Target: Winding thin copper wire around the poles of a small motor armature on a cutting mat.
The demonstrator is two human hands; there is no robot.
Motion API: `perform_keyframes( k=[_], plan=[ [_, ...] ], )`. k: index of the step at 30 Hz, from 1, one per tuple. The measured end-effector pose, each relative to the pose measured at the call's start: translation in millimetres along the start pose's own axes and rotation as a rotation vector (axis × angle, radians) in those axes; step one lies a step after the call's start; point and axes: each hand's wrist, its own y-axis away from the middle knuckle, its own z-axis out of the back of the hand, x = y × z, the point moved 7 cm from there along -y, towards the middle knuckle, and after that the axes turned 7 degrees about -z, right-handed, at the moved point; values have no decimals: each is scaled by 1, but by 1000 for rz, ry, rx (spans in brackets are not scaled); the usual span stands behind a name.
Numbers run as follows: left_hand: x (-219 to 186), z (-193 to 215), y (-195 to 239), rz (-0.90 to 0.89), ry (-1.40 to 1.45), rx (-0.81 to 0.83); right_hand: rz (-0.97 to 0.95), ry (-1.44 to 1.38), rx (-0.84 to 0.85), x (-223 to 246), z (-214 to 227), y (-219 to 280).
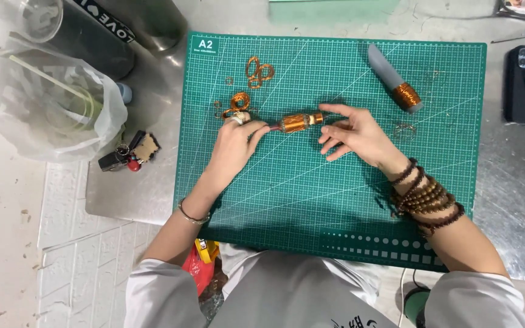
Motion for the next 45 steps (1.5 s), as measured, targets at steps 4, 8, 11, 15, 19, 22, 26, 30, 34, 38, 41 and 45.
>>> perform_keyframes(
  k=[4,8,11,15,19,22,26,30,34,38,41,45],
  plan=[
    [-4,-15,-9,-24,-19,29,6,124,-68,15,9,21],
    [-11,-23,-17,-94,-2,22,49,161,-202,12,37,34],
    [-17,-22,-24,-117,31,16,104,-14,-289,-5,65,35],
    [-26,-8,-27,-87,162,44,60,-225,-167,-26,66,27],
    [-23,-7,-21,-113,159,4,-21,-233,-87,-14,37,25],
    [-18,-6,-20,-75,248,-16,37,11,-87,0,21,23],
    [-14,-8,-19,-69,291,18,133,364,-209,14,13,26],
    [-11,-7,-18,-75,313,-8,212,613,-244,18,-1,27],
    [-12,-6,-18,-60,317,9,252,889,-318,37,-15,34],
    [-13,-3,-16,-47,301,45,132,1023,-369,25,-12,29],
    [-12,-3,-13,-38,288,84,90,1052,-388,13,-3,22],
    [-4,1,-5,-28,263,78,75,1054,-399,6,2,19]
  ],
)
